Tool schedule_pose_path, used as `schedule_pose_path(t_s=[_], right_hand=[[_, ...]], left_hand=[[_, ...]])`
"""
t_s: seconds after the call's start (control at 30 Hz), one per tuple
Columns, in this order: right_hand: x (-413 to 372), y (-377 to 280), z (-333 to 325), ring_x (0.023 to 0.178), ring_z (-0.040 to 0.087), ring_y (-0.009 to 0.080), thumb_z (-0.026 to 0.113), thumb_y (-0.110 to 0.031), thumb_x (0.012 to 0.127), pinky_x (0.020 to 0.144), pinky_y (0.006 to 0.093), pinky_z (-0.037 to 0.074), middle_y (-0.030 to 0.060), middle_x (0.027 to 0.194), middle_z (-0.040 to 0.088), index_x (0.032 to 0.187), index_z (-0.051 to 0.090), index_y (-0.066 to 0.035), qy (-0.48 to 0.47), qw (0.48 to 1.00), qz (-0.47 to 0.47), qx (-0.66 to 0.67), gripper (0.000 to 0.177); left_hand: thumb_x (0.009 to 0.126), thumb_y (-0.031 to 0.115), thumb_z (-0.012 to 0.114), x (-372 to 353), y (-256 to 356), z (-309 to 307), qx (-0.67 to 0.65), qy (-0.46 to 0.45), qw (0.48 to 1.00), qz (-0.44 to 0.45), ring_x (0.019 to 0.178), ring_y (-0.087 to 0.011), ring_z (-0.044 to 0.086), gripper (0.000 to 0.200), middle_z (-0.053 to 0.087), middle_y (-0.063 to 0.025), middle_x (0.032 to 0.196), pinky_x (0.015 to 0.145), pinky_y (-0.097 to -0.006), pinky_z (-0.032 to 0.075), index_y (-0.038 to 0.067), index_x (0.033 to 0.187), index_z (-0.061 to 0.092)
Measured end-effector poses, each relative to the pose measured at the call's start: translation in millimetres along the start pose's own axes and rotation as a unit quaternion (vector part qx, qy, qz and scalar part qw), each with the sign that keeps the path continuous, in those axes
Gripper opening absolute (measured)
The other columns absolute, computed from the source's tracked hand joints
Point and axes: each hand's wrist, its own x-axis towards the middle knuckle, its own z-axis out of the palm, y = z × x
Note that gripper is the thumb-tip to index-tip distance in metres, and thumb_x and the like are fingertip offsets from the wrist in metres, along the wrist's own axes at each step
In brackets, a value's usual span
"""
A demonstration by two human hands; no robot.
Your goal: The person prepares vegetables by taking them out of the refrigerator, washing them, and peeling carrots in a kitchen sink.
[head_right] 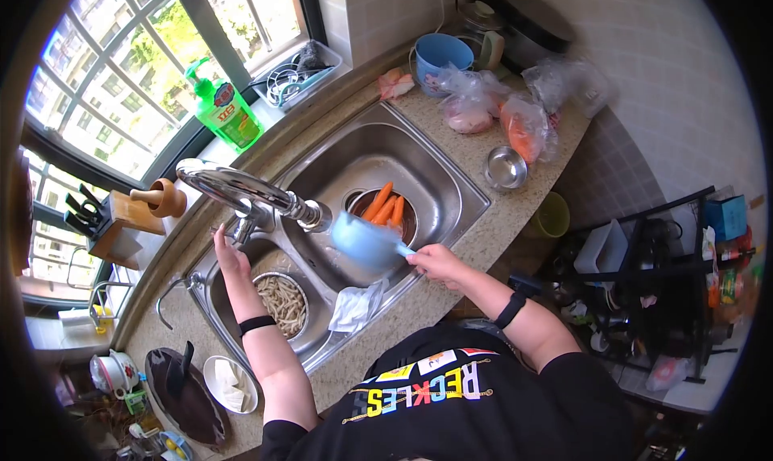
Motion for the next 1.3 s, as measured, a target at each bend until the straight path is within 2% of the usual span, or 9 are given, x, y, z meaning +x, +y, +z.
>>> schedule_pose_path(t_s=[0.1,0.17,0.2,0.33,0.57,0.8,0.97,1.13,1.3], right_hand=[[-16.0,-7.2,-6.1,0.035,0.024,0.0009,0.049,-0.034,0.090,0.031,0.0158,0.016,-0.0035,0.059,0.042,0.097,0.052,-0.003,-0.115,0.945,0.160,0.261,0.032],[-12.7,8.0,-11.6,0.035,0.025,0.0014,0.046,-0.036,0.091,0.031,0.0158,0.017,-0.0035,0.059,0.042,0.099,0.051,-0.002,-0.189,0.892,0.172,0.372,0.035],[-12.5,14.2,-13.7,0.035,0.026,0.0019,0.043,-0.039,0.092,0.031,0.0159,0.018,-0.0034,0.058,0.041,0.100,0.051,-0.002,-0.256,0.820,0.182,0.479,0.039],[-14.8,14.2,-23.1,0.035,0.027,0.0022,0.040,-0.042,0.092,0.030,0.0155,0.019,-0.0034,0.057,0.040,0.101,0.050,-0.003,-0.275,0.771,0.155,0.553,0.041],[-29.9,8.9,-41.0,0.035,0.023,0.0014,0.045,-0.044,0.090,0.033,0.0170,0.015,-0.0046,0.056,0.036,0.097,0.051,-0.004,-0.124,0.926,0.092,0.344,0.041],[-44.3,9.7,-53.2,0.036,0.021,0.0021,0.050,-0.036,0.090,0.033,0.0213,0.013,-0.0052,0.054,0.036,0.089,0.055,-0.005,-0.047,0.988,0.026,0.146,0.032],[-63.4,16.7,-91.8,0.067,0.055,0.0095,0.065,-0.027,0.081,0.061,0.0269,0.044,0.0014,0.071,0.060,0.087,0.063,-0.002,0.087,0.976,-0.173,-0.094,0.025],[-101.6,31.0,-168.4,0.069,0.051,0.0055,0.065,-0.020,0.080,0.062,0.0239,0.043,-0.0006,0.074,0.058,0.091,0.060,-0.002,0.144,0.953,-0.266,0.032,0.021],[-141.8,50.6,-253.0,0.065,0.046,0.0058,0.065,-0.016,0.078,0.059,0.0232,0.039,-0.0019,0.070,0.052,0.087,0.056,-0.002,0.400,0.869,-0.287,-0.035,0.019]], left_hand=[[0.079,0.023,0.059,-34.1,13.0,17.9,0.010,0.040,0.999,-0.031,0.124,-0.0182,0.027,0.067,0.033,-0.0096,0.133,0.105,-0.0345,0.012,0.003,0.135,0.027],[0.079,0.019,0.059,-40.6,-0.5,10.3,0.031,0.069,0.996,-0.044,0.129,-0.0225,0.023,0.084,0.024,-0.0173,0.140,0.108,-0.0343,0.009,-0.005,0.140,0.006],[0.078,0.011,0.058,-49.4,-3.1,11.0,0.026,0.045,0.998,-0.043,0.131,-0.0246,0.023,0.080,0.020,-0.0214,0.142,0.108,-0.0324,0.012,-0.008,0.138,0.009],[0.079,0.000,0.050,-98.6,-22.5,23.4,0.098,0.090,0.991,0.013,0.133,-0.0256,0.022,0.070,0.018,-0.0233,0.143,0.105,-0.0311,0.021,-0.008,0.138,0.013],[0.080,-0.003,0.045,-174.3,-51.5,38.0,0.121,0.052,0.991,-0.001,0.123,-0.0238,0.037,0.056,0.037,-0.0186,0.132,0.099,-0.0323,0.031,-0.003,0.133,0.029],[0.082,0.006,0.049,-208.9,-71.4,60.7,0.097,-0.005,0.989,-0.111,0.094,-0.0159,0.053,0.039,0.054,-0.0062,0.104,0.080,-0.0309,0.044,0.007,0.121,0.044],[0.083,0.006,0.048,-221.7,-83.1,84.3,0.087,-0.036,0.985,-0.148,0.087,-0.0165,0.058,0.029,0.058,-0.0061,0.097,0.074,-0.0286,0.047,0.005,0.113,0.049],[0.085,0.006,0.046,-236.5,-96.0,124.7,0.100,-0.067,0.976,-0.183,0.085,-0.0171,0.059,0.026,0.058,-0.0067,0.093,0.072,-0.0269,0.048,0.005,0.110,0.051],[0.084,0.005,0.045,-245.8,-110.9,158.0,0.098,-0.086,0.972,-0.196,0.083,-0.0168,0.060,0.026,0.059,-0.0073,0.094,0.071,-0.0276,0.048,0.004,0.110,0.051]])
